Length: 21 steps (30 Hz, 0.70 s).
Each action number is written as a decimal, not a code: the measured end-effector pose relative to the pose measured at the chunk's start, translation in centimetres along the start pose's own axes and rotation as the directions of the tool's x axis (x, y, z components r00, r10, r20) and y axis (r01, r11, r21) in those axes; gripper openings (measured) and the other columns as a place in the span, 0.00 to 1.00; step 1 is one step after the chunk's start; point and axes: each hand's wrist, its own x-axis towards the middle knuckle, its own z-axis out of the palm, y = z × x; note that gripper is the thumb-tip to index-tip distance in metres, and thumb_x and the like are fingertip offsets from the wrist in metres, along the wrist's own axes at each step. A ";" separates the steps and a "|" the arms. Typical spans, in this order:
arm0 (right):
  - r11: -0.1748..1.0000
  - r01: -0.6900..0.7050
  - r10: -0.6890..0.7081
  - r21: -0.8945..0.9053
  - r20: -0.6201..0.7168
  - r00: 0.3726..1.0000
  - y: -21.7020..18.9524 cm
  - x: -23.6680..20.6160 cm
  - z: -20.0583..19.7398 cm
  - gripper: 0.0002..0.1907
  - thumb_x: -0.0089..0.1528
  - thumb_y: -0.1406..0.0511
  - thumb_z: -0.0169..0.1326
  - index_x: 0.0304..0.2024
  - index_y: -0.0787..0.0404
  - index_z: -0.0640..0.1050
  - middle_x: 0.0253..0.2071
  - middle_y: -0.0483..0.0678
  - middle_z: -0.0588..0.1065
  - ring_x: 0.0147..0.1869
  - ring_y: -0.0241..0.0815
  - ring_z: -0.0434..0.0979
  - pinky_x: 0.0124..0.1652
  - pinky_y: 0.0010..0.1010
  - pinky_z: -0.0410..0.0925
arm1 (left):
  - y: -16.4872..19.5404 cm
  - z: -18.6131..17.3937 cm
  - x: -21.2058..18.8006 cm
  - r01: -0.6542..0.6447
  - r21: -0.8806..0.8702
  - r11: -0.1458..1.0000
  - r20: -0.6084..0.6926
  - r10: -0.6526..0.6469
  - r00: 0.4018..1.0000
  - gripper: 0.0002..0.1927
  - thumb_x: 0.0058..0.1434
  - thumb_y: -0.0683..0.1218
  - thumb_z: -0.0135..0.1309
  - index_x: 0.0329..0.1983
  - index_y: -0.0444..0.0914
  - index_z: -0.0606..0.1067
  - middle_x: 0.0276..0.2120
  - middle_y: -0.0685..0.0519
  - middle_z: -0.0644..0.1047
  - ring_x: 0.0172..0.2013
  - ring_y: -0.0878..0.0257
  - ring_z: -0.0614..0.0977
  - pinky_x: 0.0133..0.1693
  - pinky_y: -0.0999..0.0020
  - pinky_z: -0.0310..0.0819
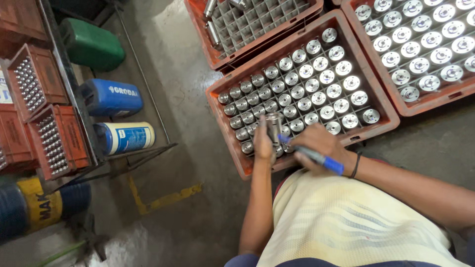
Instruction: The person repeatedly picks small cylindrical metal parts from a crate, marks each with a blue marker, and places them back into the crate. The process continues across multiple crates in a systematic manner.
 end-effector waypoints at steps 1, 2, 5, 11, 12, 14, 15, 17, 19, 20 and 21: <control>0.999 -0.054 0.054 0.004 -0.047 0.997 0.1 0.0 0.0 0.14 0.57 0.69 0.58 0.45 0.64 0.77 0.35 0.52 0.75 0.37 0.51 0.74 0.41 0.41 0.65 | -0.7 0.2 -0.1 0.002 0.065 0.998 -0.051 0.001 0.999 0.25 0.83 0.59 0.45 0.55 0.30 0.69 0.38 0.50 0.74 0.36 0.61 0.76 0.38 0.65 0.73; 0.999 -0.024 0.024 0.021 0.002 1.000 0.1 -0.2 0.1 0.14 0.56 0.69 0.58 0.45 0.63 0.77 0.36 0.51 0.76 0.37 0.51 0.74 0.40 0.41 0.66 | -0.9 0.6 -0.1 -0.011 0.069 0.998 -0.097 0.018 0.995 0.24 0.81 0.59 0.45 0.57 0.32 0.70 0.43 0.53 0.76 0.42 0.65 0.77 0.44 0.69 0.73; 0.998 -0.021 0.019 0.059 0.029 0.999 -0.1 -0.9 0.4 0.13 0.57 0.69 0.58 0.45 0.63 0.77 0.36 0.51 0.77 0.37 0.50 0.75 0.40 0.39 0.66 | -0.9 0.7 -0.1 -0.060 0.089 0.994 -0.134 0.072 0.988 0.25 0.76 0.60 0.45 0.59 0.34 0.73 0.49 0.56 0.78 0.48 0.71 0.79 0.51 0.76 0.74; 0.993 -0.101 0.098 0.069 0.040 0.994 0.3 -1.9 0.5 0.12 0.58 0.67 0.58 0.43 0.62 0.77 0.33 0.51 0.76 0.35 0.50 0.74 0.38 0.40 0.66 | -0.1 1.2 -0.4 -0.060 0.183 0.981 0.024 0.056 0.998 0.20 0.63 0.48 0.55 0.54 0.37 0.66 0.35 0.48 0.75 0.28 0.61 0.77 0.29 0.64 0.75; 0.987 -0.140 0.141 0.078 -0.018 0.990 0.2 -1.9 0.6 0.11 0.58 0.67 0.57 0.44 0.63 0.77 0.34 0.51 0.76 0.35 0.49 0.74 0.38 0.39 0.66 | -0.2 1.2 -0.3 -0.017 0.078 0.997 0.024 0.015 1.000 0.20 0.62 0.48 0.54 0.55 0.39 0.66 0.35 0.46 0.77 0.29 0.61 0.79 0.31 0.66 0.76; 0.987 -0.136 0.140 0.088 -0.037 0.990 0.1 -1.8 0.6 0.11 0.59 0.67 0.57 0.44 0.63 0.77 0.34 0.51 0.75 0.36 0.49 0.74 0.39 0.39 0.66 | -0.1 1.0 -0.3 0.021 -0.080 0.997 0.047 -0.017 0.999 0.19 0.62 0.48 0.52 0.55 0.39 0.67 0.34 0.44 0.79 0.29 0.60 0.81 0.33 0.66 0.79; 0.992 -0.094 0.094 0.086 0.001 0.996 -0.1 -1.8 0.7 0.11 0.59 0.67 0.57 0.44 0.63 0.77 0.34 0.52 0.75 0.36 0.50 0.74 0.39 0.40 0.66 | 0.1 0.9 -0.3 0.015 -0.131 0.991 0.069 -0.006 0.998 0.18 0.62 0.49 0.51 0.52 0.38 0.66 0.33 0.44 0.79 0.29 0.59 0.81 0.32 0.65 0.79; 0.993 -0.086 0.086 0.079 0.014 0.996 -0.3 -1.6 0.5 0.11 0.59 0.67 0.56 0.44 0.63 0.77 0.34 0.52 0.76 0.36 0.51 0.75 0.39 0.40 0.67 | 1.1 0.5 -0.4 -0.016 0.028 0.999 0.020 0.016 1.000 0.17 0.65 0.51 0.49 0.52 0.38 0.67 0.33 0.43 0.79 0.29 0.57 0.81 0.31 0.63 0.77; 0.987 -0.147 0.149 0.067 -0.036 0.988 -0.3 -1.5 0.2 0.10 0.60 0.68 0.56 0.44 0.64 0.77 0.34 0.53 0.76 0.36 0.50 0.75 0.38 0.39 0.67 | 3.0 -0.2 -0.5 -0.037 0.440 0.897 -0.102 0.091 0.991 0.17 0.68 0.53 0.48 0.55 0.39 0.70 0.34 0.42 0.79 0.28 0.56 0.78 0.28 0.60 0.72; 0.982 -0.175 0.181 0.074 -0.082 0.980 -0.2 -1.5 -0.1 0.11 0.60 0.68 0.56 0.45 0.65 0.77 0.36 0.53 0.77 0.37 0.51 0.76 0.40 0.38 0.68 | 4.1 -0.6 -0.6 -0.149 0.718 0.680 -0.025 0.239 0.971 0.18 0.64 0.52 0.53 0.54 0.39 0.73 0.37 0.41 0.78 0.32 0.52 0.79 0.32 0.57 0.74; 0.975 -0.203 0.213 0.088 -0.123 0.969 -0.1 -1.5 -0.5 0.11 0.61 0.69 0.55 0.46 0.65 0.77 0.38 0.54 0.77 0.39 0.51 0.77 0.41 0.37 0.68 | 5.3 -1.0 -1.1 -0.228 0.901 0.369 0.092 0.350 0.932 0.20 0.59 0.51 0.58 0.52 0.40 0.76 0.41 0.41 0.77 0.35 0.48 0.80 0.36 0.54 0.75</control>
